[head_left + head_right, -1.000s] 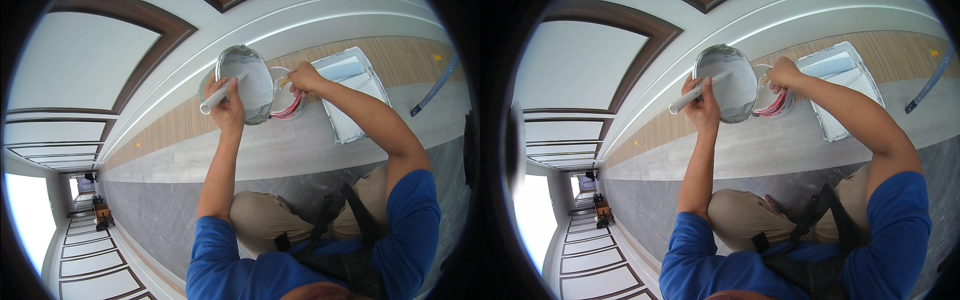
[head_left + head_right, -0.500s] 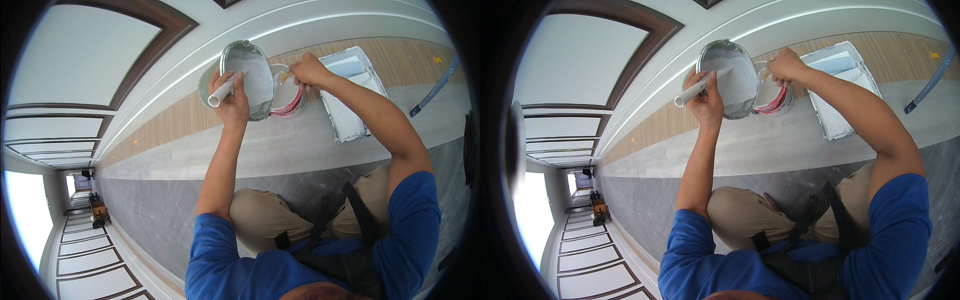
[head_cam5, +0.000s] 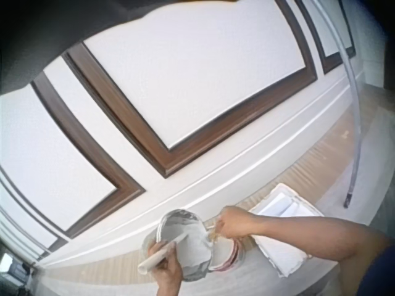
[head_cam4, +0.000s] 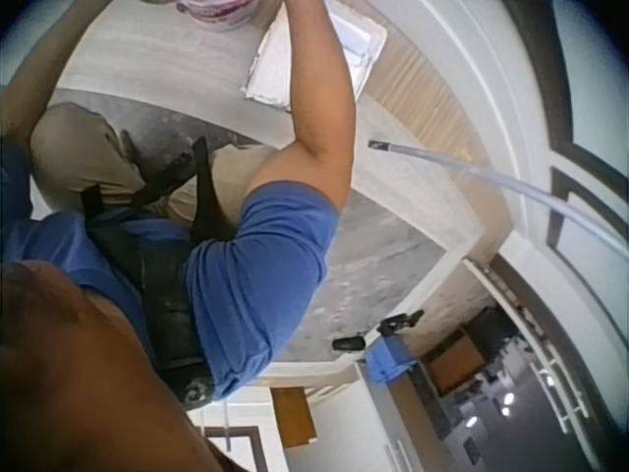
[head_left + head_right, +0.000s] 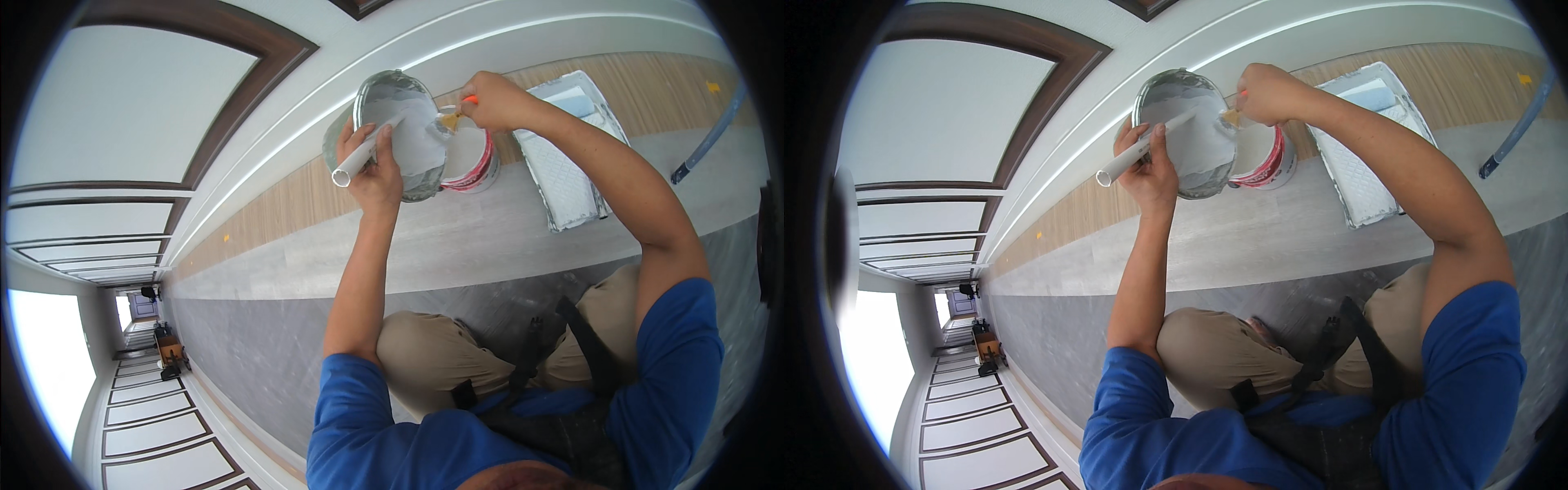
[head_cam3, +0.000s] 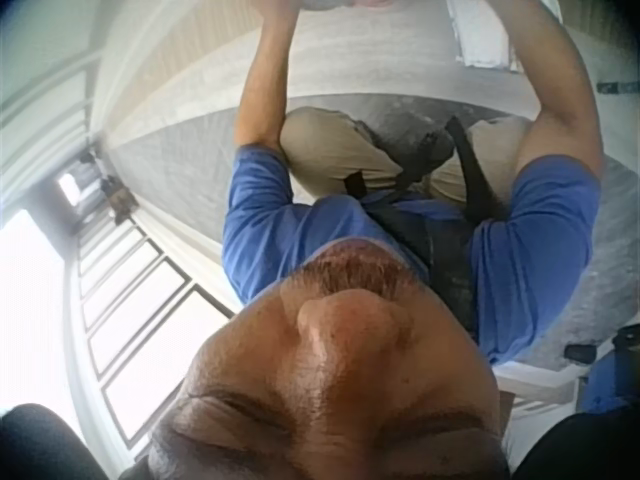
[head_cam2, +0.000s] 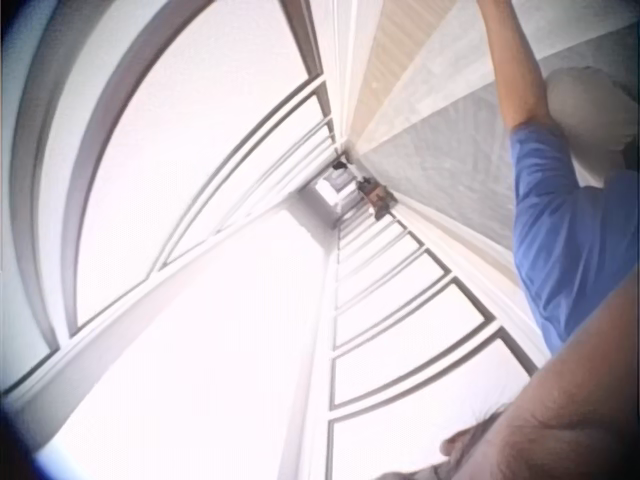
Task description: The person scoops white paint from a bucket into a paint tray using a small brush. They then walk down a hallway and into a storage room, placing the bucket and other items on the floor.
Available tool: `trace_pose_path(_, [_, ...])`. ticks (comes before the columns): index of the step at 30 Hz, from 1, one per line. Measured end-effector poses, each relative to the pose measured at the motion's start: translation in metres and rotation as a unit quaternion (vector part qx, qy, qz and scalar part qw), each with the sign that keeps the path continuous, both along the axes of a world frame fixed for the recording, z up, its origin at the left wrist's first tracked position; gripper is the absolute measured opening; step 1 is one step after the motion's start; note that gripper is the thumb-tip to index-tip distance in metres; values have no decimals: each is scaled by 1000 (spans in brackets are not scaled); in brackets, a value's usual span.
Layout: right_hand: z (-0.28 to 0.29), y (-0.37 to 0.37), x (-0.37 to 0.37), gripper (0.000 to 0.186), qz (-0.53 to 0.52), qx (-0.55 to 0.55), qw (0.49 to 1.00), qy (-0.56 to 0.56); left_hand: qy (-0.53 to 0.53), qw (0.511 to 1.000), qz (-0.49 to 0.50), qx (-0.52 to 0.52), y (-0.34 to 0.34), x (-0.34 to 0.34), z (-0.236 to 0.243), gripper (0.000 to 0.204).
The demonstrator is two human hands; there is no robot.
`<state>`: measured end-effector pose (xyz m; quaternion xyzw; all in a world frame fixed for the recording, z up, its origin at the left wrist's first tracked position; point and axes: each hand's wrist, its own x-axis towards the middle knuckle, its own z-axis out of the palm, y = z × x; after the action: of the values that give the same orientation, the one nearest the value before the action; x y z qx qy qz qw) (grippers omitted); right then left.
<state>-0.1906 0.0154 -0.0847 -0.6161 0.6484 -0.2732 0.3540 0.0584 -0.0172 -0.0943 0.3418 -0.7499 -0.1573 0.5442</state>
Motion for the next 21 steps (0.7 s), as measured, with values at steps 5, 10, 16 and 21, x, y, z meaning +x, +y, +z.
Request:
trace_pose_path(5, [-23,3,22,26,102,-163,980,52,-15,1000,-14,-17,-2,5,-1,22])
trace_pose_path(10, [-58,-3,59,27,92,-214,971,56,-15,1000,-18,-7,-4,10,-3,25])
trace_pose_path(16, [-88,-17,76,36,126,-365,893,231,-10,1000,-25,3,-4,11,-7,23])
trace_pose_path(21, [-95,-29,85,38,155,-378,862,299,-1,999,-24,30,-5,12,-7,21])
